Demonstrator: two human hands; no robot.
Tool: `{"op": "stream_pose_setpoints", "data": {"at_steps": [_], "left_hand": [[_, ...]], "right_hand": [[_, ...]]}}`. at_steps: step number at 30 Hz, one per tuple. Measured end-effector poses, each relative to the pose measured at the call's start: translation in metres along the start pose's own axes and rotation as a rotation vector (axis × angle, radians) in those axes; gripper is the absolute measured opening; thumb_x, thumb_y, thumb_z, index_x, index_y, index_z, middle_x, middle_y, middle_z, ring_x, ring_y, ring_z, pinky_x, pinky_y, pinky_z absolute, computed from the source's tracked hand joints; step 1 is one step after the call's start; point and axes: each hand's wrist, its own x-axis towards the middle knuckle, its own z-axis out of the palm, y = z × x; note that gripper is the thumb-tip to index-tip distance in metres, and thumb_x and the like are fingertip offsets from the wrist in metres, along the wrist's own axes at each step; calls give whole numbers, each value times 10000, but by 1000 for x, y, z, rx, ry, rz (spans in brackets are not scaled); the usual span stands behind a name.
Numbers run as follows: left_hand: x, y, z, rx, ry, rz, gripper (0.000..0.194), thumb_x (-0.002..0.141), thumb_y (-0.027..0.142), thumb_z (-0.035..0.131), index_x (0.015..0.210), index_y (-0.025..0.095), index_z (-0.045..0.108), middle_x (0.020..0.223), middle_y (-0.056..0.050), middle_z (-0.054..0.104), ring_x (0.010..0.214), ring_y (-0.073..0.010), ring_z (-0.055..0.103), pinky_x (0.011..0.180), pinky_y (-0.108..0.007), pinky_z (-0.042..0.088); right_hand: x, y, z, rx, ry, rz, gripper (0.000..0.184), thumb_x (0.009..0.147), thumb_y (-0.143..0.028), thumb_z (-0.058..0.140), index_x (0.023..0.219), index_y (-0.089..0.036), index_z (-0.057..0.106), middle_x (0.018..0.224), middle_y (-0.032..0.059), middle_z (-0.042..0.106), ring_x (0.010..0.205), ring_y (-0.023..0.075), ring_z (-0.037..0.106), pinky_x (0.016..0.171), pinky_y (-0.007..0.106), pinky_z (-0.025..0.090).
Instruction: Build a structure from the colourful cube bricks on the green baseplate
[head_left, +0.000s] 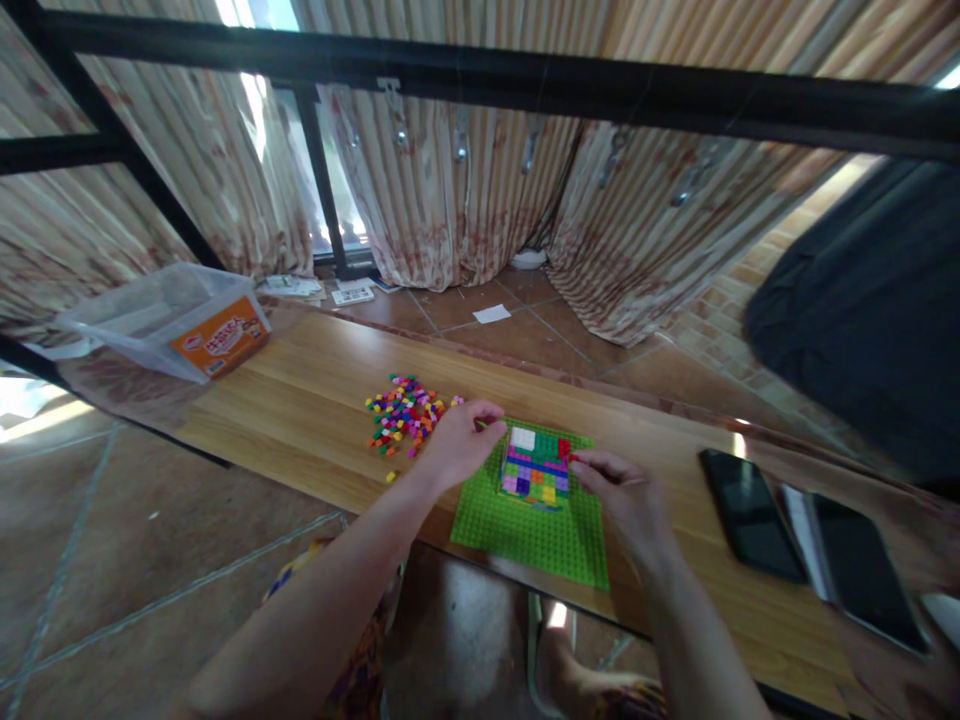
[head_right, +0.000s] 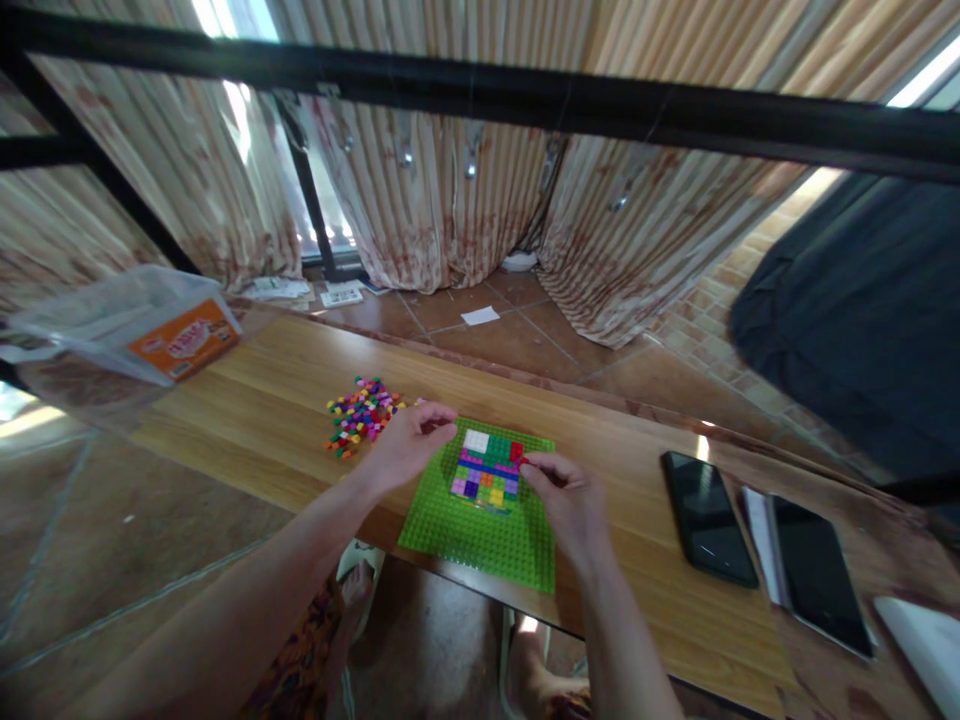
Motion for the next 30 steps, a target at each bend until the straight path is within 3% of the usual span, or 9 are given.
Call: {"op": "stream_pose_setpoints", "data": {"at_steps": [4, 11, 21, 26, 30], "left_hand": [[-1, 1, 3, 83, -54, -22, 226, 825, 223, 589, 994, 137, 712, 979, -77, 739, 836, -171, 662, 787, -302, 533], [-2, 1, 16, 1, -128, -30, 265, 832, 214, 566, 1043, 144, 711, 992, -65, 748, 830, -158, 673, 750, -265, 533], [0, -3, 20, -61, -153, -36, 275, 850, 242, 535, 1014, 130, 726, 952, -63, 751, 802, -160, 666, 718, -257, 520], [1, -5, 22, -81, -139, -25, 292, 873, 262, 508, 999, 128, 734, 919, -66, 753, 815, -171, 666, 735, -267, 513], [0, -5, 23, -84, -128, -21, 278, 867, 250, 512, 976, 132, 740, 933, -66, 754, 816, -170, 664, 736, -266, 517]], "right_hand": [[4, 2, 4, 23, 1, -2, 258, 612, -438, 777, 752, -222, 769, 762, 48, 754, 707, 205, 673, 679, 347, 539], [3, -4, 6, 56, 28, 22, 241, 580, -400, 796, 735, -218, 763, 757, 45, 754, 710, 209, 680, 701, 359, 550], [3, -3, 6, 10, 45, 40, 349, 648, -517, 748, 774, -191, 767, 702, 45, 719, 602, 158, 594, 576, 287, 482], [6, 1, 10, 99, 48, 68, 313, 597, -469, 801, 711, -183, 742, 579, 5, 633, 543, 118, 511, 510, 241, 406], [8, 4, 11, 231, 47, 162, 328, 518, -432, 856, 699, -184, 741, 581, 2, 637, 535, 105, 508, 516, 236, 411]]}}
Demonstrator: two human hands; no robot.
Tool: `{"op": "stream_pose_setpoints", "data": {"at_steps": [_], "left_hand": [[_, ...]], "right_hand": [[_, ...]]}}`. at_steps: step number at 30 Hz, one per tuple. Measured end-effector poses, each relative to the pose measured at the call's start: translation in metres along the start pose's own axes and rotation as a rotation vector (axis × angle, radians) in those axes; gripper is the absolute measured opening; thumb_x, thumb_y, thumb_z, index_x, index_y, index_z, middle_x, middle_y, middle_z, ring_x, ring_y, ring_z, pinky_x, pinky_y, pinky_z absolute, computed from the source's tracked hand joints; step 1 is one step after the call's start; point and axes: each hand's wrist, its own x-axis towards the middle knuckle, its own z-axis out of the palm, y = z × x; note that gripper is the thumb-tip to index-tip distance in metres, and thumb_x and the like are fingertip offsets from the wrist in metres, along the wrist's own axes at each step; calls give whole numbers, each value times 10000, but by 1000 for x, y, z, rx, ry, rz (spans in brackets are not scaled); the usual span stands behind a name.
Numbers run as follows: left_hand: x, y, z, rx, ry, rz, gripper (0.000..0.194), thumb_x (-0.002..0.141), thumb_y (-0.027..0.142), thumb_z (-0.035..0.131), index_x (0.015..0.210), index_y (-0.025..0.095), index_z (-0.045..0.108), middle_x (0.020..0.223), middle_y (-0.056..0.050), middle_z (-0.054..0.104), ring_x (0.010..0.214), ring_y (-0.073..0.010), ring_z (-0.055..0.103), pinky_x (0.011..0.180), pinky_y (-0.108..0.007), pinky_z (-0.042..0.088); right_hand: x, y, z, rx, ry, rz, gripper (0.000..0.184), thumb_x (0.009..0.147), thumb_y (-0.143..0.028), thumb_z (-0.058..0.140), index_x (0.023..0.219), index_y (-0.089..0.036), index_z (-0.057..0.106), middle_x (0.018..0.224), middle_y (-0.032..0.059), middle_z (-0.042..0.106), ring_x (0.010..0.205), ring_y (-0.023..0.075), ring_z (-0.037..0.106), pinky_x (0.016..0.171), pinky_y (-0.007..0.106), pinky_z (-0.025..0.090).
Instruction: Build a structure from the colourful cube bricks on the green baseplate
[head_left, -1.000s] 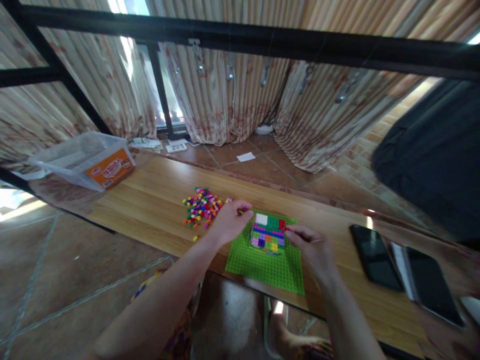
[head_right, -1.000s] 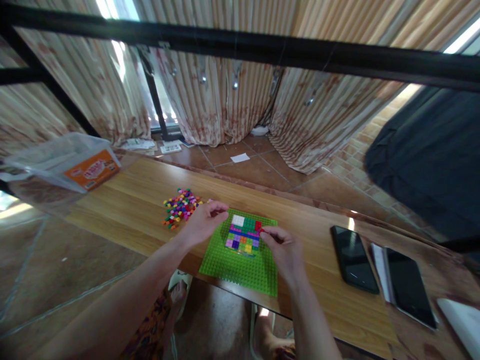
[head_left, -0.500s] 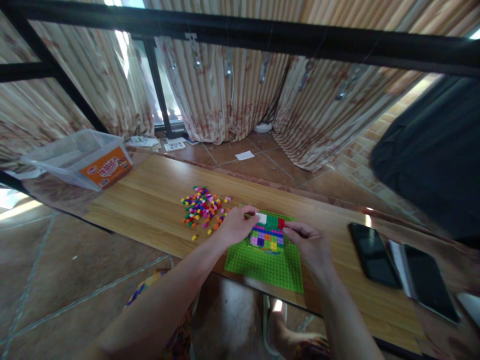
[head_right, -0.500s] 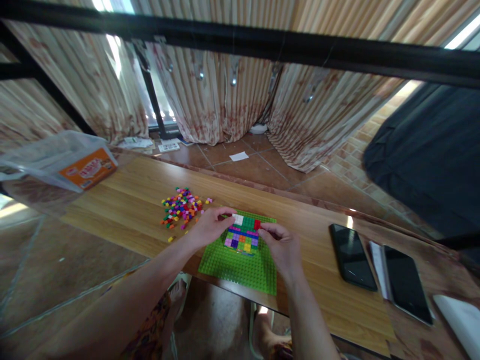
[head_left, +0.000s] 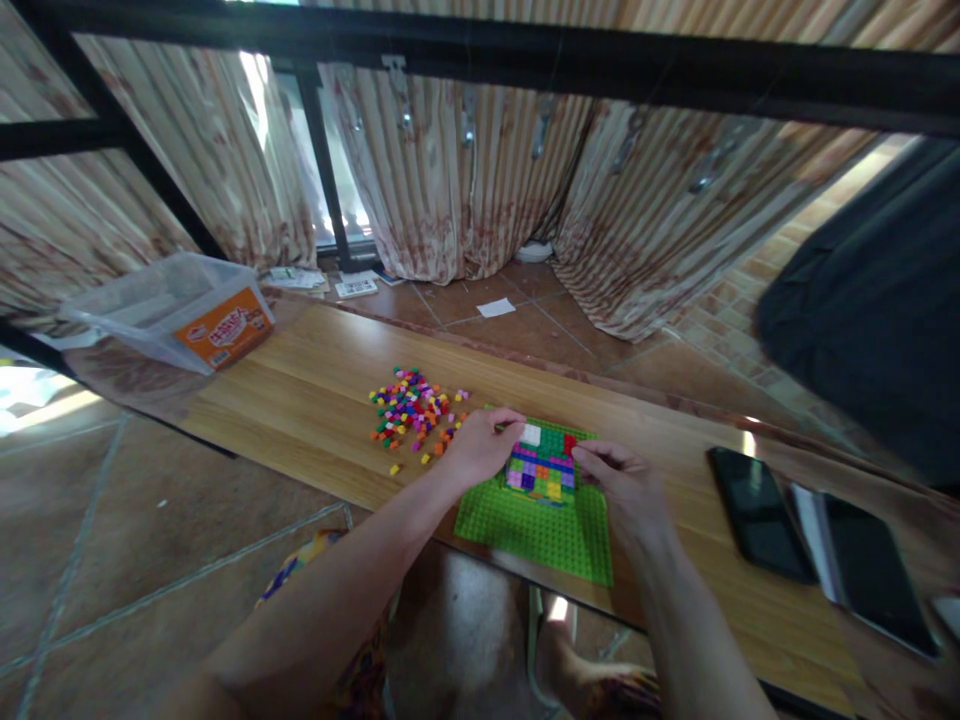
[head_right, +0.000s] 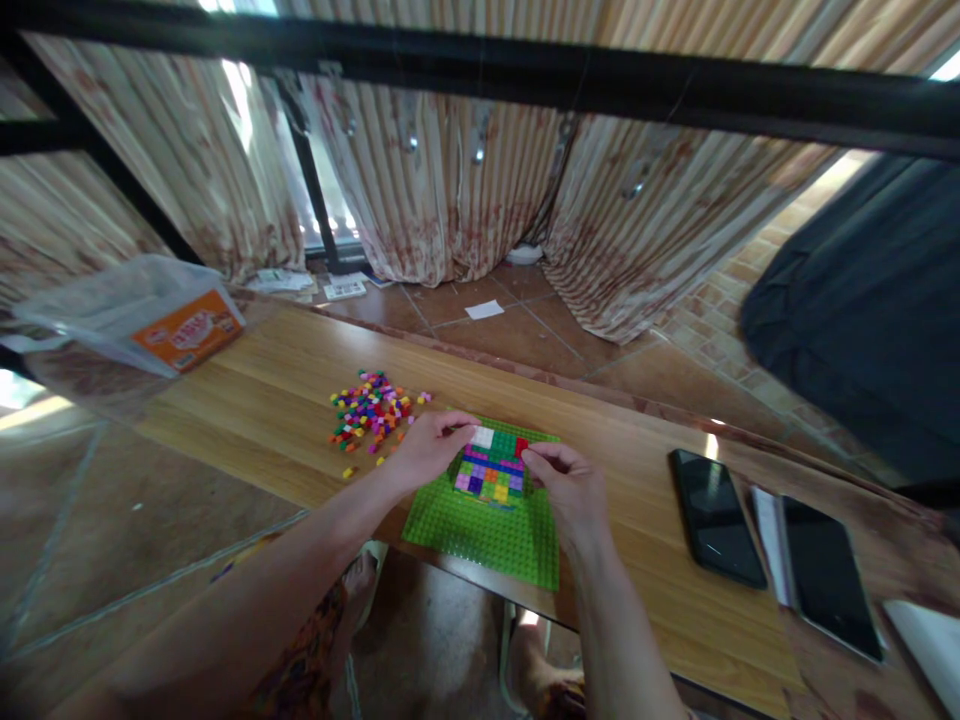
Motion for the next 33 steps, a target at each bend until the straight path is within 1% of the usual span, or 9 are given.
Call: {"op": "stream_pose_setpoints", "data": {"at_steps": [4, 11, 16, 21, 25, 27, 29, 31, 33], "left_hand": [[-1, 1, 2, -5, 15, 8, 260, 862, 227, 513, 933, 136, 746, 918, -57, 754, 806, -162, 658, 733, -259, 512], [-2, 2, 1, -31, 30, -4, 233, 846, 206, 534, 894, 136, 750, 856, -42, 750, 759, -148, 647, 700, -244, 497], [-2, 0, 1, -34, 45, 6, 240, 856, 208, 530, 904, 133, 753, 873, -47, 755, 794, -155, 659, 732, -252, 498], [-3, 2, 0, -26, 50, 17, 234, 852, 225, 547, 918, 136, 753, 896, -51, 759, 827, -165, 669, 764, -262, 513], [-3, 2, 0, -28, 76, -1, 228, 846, 229, 555, 914, 131, 750, 900, -54, 756, 833, -171, 672, 797, -274, 520], [-3, -1, 0, -41, 96, -5, 238, 855, 243, 544, 925, 141, 748, 893, -50, 753, 844, -173, 671, 805, -276, 520], [-2, -5, 1, -56, 124, -11, 260, 873, 262, 518, 942, 151, 743, 879, -49, 747, 843, -174, 669, 789, -274, 520], [-3, -10, 2, -66, 160, -27, 284, 894, 281, 484, 938, 149, 732, 856, -54, 738, 810, -172, 663, 746, -269, 516], [-5, -14, 4, -72, 190, -40, 299, 907, 298, 462, 928, 144, 717, 847, -58, 727, 776, -165, 653, 710, -262, 506]], "right_hand": [[1, 1, 0, 74, -6, 49, 331, 483, -401, 885, 690, -188, 740, 570, -3, 631, 525, 96, 503, 515, 230, 410], [2, 0, 3, 94, -23, 65, 343, 473, -406, 889, 676, -179, 732, 548, -4, 619, 513, 95, 507, 504, 232, 413], [3, -1, 5, 85, 6, 46, 355, 460, -423, 883, 652, -172, 721, 522, -6, 606, 499, 95, 497, 490, 236, 402], [4, 3, 10, 131, -11, 58, 363, 449, -432, 881, 631, -166, 714, 517, 0, 608, 486, 98, 490, 483, 243, 392], [1, 4, 13, 160, -1, 0, 374, 458, -452, 882, 625, -167, 707, 506, -10, 591, 493, 94, 487, 481, 232, 392], [-1, 2, 12, 204, -37, 15, 381, 485, -477, 875, 622, -167, 701, 525, -9, 592, 497, 87, 490, 482, 222, 401], [-1, 1, 7, 269, -55, 59, 404, 513, -519, 858, 633, -168, 700, 569, 0, 611, 505, 85, 505, 492, 220, 430], [1, 3, 1, 312, 6, 83, 444, 500, -560, 851, 652, -170, 704, 598, 7, 628, 506, 85, 515, 493, 220, 453], [4, 8, -1, 307, 112, 70, 483, 450, -578, 861, 662, -172, 708, 593, 4, 630, 494, 80, 507, 473, 210, 448]]}}
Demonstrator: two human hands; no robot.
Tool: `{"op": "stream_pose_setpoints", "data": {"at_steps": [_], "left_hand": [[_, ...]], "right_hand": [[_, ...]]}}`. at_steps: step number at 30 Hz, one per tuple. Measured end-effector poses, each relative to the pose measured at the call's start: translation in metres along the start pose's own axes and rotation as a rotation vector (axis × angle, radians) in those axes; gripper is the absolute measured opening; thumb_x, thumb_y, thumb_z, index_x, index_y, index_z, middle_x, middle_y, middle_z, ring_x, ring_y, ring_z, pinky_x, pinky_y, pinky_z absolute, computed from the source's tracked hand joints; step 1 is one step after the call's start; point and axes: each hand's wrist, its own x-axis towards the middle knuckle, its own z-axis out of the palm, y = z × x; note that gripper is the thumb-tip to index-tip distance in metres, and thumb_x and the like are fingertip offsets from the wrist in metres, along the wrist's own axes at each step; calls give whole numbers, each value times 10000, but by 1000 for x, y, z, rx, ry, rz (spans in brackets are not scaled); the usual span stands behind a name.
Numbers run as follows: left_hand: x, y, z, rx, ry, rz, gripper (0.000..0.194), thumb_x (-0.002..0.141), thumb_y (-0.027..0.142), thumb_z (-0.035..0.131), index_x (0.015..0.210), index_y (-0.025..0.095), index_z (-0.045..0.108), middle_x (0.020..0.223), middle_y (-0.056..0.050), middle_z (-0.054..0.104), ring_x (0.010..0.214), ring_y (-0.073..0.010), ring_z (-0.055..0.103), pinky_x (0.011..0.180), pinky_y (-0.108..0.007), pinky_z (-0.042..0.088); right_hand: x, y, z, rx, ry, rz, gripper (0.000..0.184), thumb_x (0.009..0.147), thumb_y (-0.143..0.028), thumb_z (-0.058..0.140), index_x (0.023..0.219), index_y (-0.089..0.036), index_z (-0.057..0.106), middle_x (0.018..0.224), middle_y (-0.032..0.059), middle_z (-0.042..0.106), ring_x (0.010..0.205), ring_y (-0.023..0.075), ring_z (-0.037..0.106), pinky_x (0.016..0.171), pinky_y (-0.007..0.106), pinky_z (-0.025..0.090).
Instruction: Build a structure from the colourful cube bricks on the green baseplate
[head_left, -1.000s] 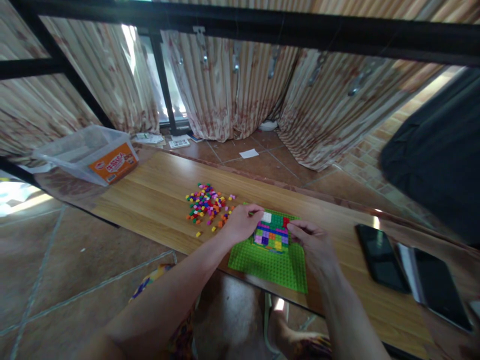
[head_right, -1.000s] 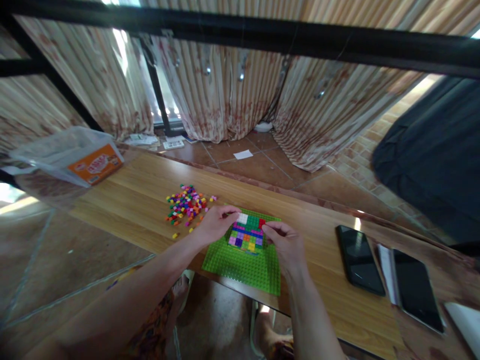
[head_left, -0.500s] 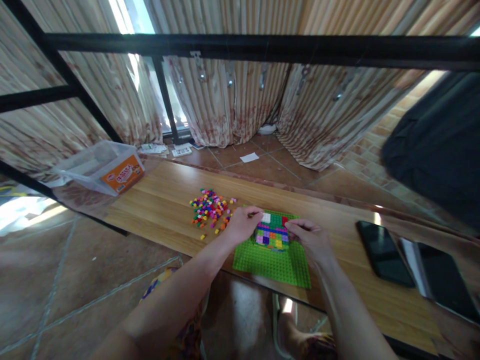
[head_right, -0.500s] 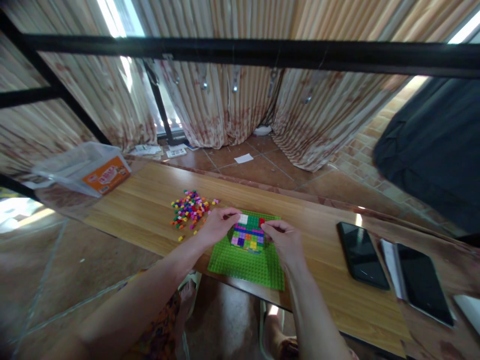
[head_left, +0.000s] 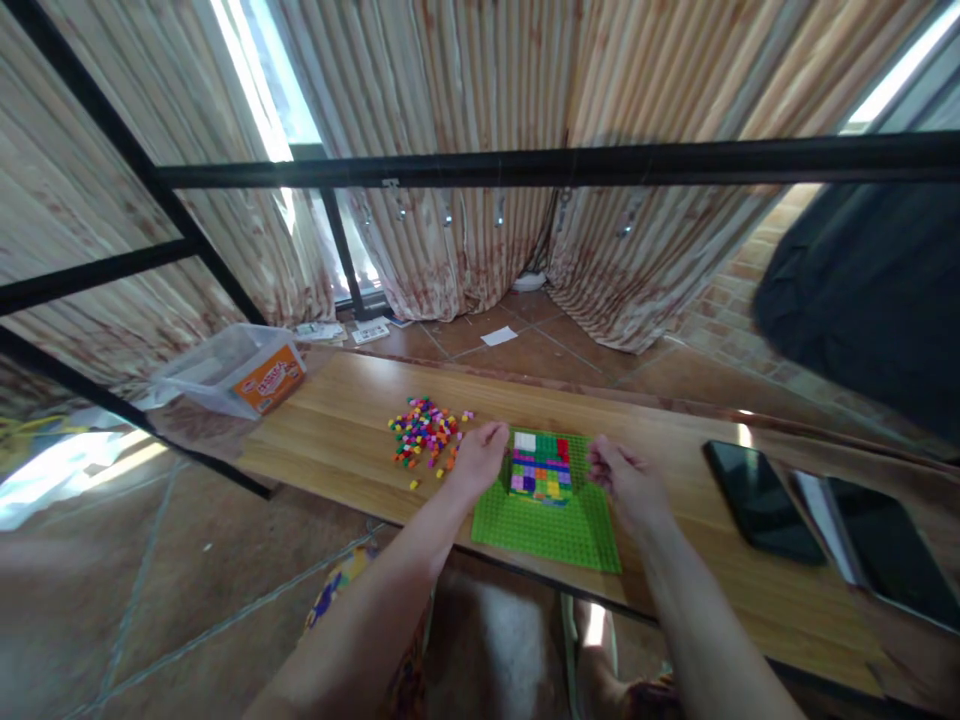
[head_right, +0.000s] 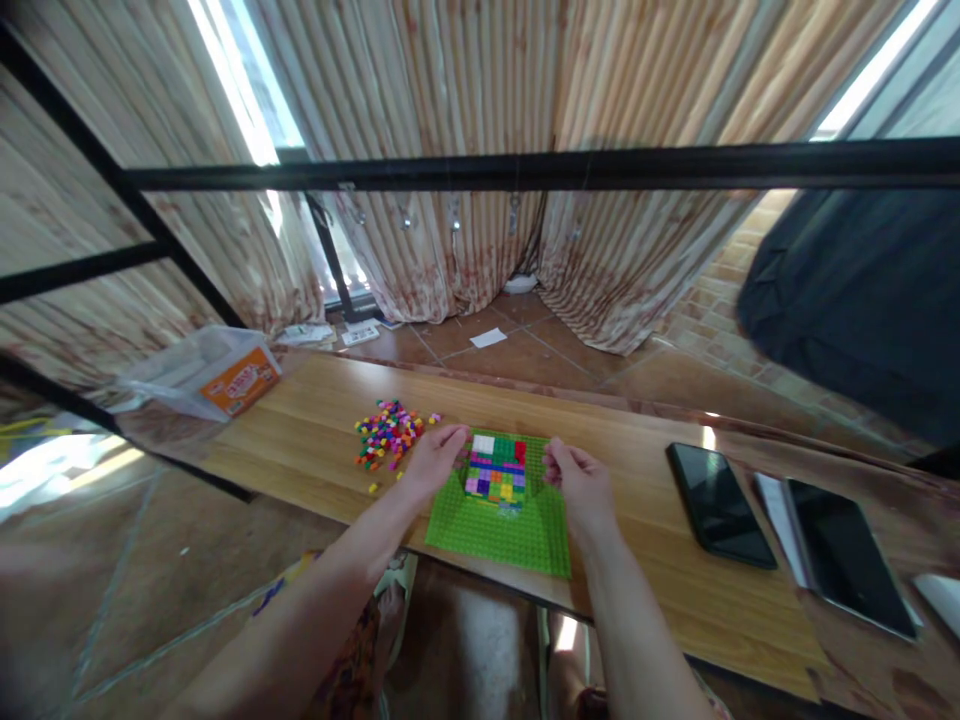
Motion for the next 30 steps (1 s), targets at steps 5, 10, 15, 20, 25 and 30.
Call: {"op": "stream_pose_setpoints", "data": {"at_steps": [5, 10, 15, 20, 25, 30], "left_hand": [[-11, -5, 7, 22, 15, 10, 317, 923, 299, 425, 892, 140, 697, 834, -58, 710, 789, -161, 633, 717, -258, 492], [-20, 3, 4, 42, 58, -33, 270, 904, 257, 469, 1015, 130, 680, 965, -83, 723, 938, -184, 647, 835, -289, 502], [-27, 18, -8, 122, 34, -49, 289, 850, 226, 563, 1092, 103, 663, 1090, -129, 707, 1018, -214, 651, 940, -345, 493], [-37, 17, -7, 154, -35, -53, 375, 823, 210, 597, 1182, 105, 628, 1192, -142, 677, 1037, -221, 656, 946, -353, 504], [-42, 8, 2, 113, -71, -25, 402, 808, 189, 616, 1204, 118, 609, 1197, -127, 683, 1049, -215, 657, 932, -343, 518], [-45, 9, 6, 39, -87, -10, 369, 830, 198, 596, 1187, 108, 611, 1138, -116, 705, 972, -194, 676, 907, -324, 523]], "right_hand": [[7, 14, 2, -74, 37, -65, 496, 449, -582, 846, 692, -170, 717, 616, 15, 653, 503, 93, 521, 464, 217, 445], [-7, 4, 1, -151, 12, -183, 448, 501, -543, 831, 733, -173, 732, 612, 9, 648, 515, 101, 512, 487, 233, 437], [-17, 0, 3, -327, -138, -234, 395, 521, -478, 832, 776, -186, 752, 708, 38, 714, 642, 167, 619, 616, 297, 501], [-12, 7, 8, -402, -143, -275, 288, 587, -431, 784, 757, -200, 756, 760, 55, 742, 714, 206, 657, 725, 353, 516], [-5, 7, 8, -428, -121, -297, 241, 644, -413, 743, 774, -210, 763, 801, 52, 751, 774, 216, 665, 791, 367, 494], [1, 8, 6, -410, -118, -278, 310, 626, -472, 758, 771, -198, 762, 789, 53, 748, 757, 207, 661, 737, 341, 501]]}}
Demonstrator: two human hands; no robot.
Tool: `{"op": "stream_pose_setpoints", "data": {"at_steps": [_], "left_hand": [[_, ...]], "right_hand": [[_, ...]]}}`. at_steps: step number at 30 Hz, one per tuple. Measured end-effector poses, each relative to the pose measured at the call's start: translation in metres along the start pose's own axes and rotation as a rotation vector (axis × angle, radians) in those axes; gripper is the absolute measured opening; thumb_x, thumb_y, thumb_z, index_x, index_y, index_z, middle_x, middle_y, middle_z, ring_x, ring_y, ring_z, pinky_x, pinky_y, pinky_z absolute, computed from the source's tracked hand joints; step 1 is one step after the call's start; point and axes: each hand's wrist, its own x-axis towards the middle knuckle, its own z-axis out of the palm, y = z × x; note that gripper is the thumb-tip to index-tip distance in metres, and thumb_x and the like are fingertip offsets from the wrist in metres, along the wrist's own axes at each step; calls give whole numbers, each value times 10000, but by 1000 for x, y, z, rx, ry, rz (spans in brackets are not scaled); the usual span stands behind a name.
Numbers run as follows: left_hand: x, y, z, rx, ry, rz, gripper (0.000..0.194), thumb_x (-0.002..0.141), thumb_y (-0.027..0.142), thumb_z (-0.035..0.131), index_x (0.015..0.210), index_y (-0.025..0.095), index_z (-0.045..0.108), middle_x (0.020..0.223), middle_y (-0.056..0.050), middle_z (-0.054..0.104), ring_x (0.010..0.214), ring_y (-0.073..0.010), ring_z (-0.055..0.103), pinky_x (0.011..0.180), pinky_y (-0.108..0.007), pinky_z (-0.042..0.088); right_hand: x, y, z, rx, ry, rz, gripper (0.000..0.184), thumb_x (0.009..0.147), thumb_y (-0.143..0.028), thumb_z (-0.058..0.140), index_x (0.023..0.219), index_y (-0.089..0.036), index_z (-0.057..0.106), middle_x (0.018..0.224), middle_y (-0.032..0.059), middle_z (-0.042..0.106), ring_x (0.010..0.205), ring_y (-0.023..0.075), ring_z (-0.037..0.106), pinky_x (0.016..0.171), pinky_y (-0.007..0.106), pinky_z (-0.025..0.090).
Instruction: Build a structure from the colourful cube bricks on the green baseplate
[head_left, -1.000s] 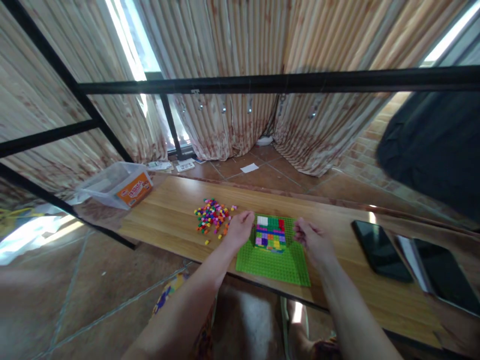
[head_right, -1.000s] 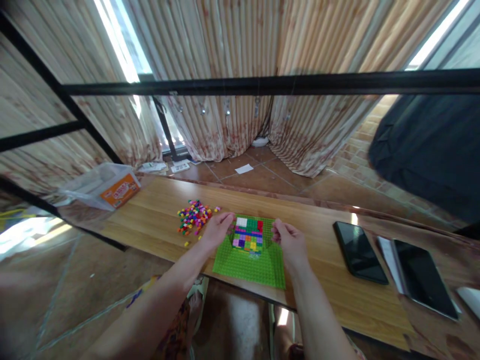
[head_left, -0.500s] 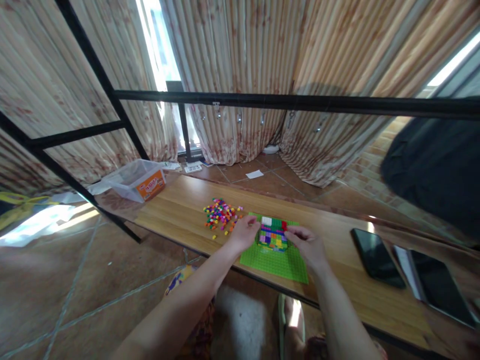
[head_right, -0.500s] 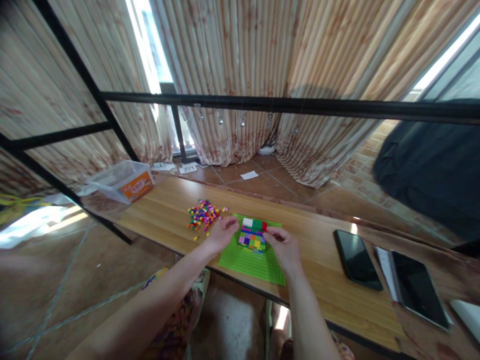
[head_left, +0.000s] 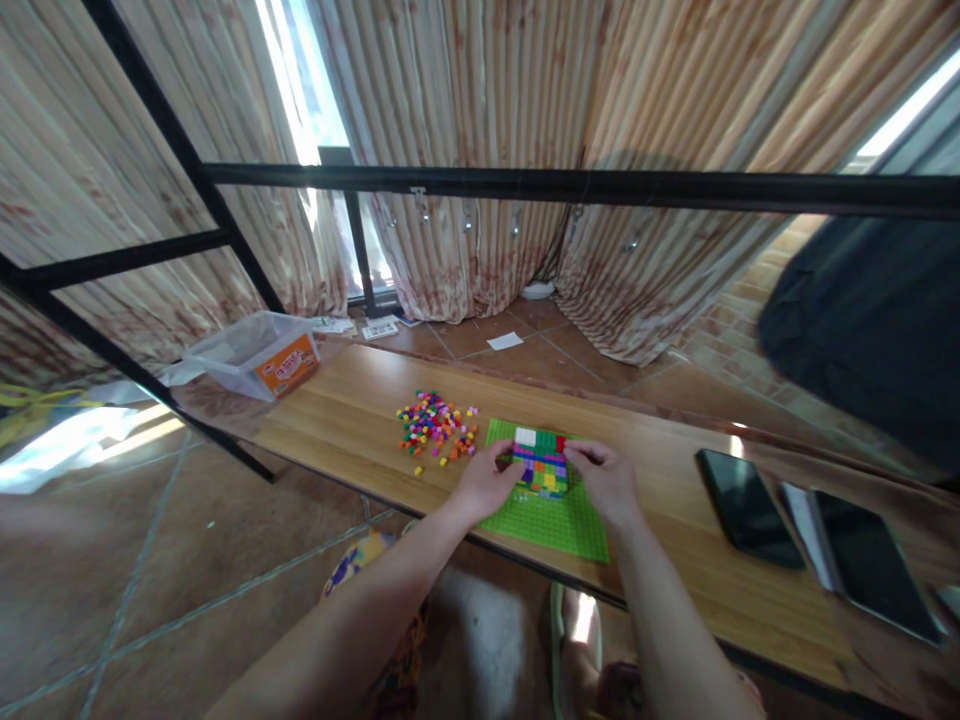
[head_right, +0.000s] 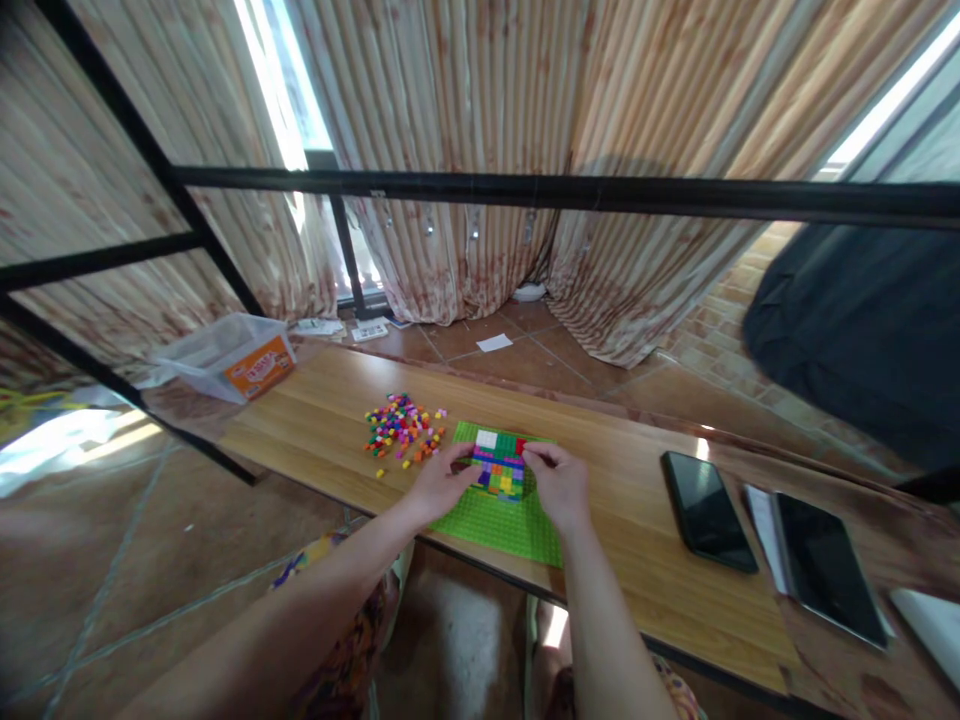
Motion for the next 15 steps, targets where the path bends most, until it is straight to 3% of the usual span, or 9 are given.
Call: {"op": "stream_pose_setpoints", "data": {"at_steps": [7, 15], "left_hand": [[2, 0, -1, 31, -19, 18, 337, 823, 210, 598, 1149, 132, 633, 1098, -91, 716, 941, -192, 674, 866, -315, 528], [3, 2, -1, 69, -24, 17, 346, 808, 194, 601, 1149, 146, 643, 1140, -95, 707, 1005, -204, 656, 887, -320, 518]], "right_hand": [[1, 1, -4, 38, -13, 47, 355, 595, -483, 772, 789, -185, 757, 745, 48, 730, 655, 168, 615, 613, 292, 483], [-4, -6, -3, 42, -33, 40, 384, 552, -483, 813, 782, -184, 745, 756, 51, 726, 681, 179, 632, 668, 319, 512]]}}
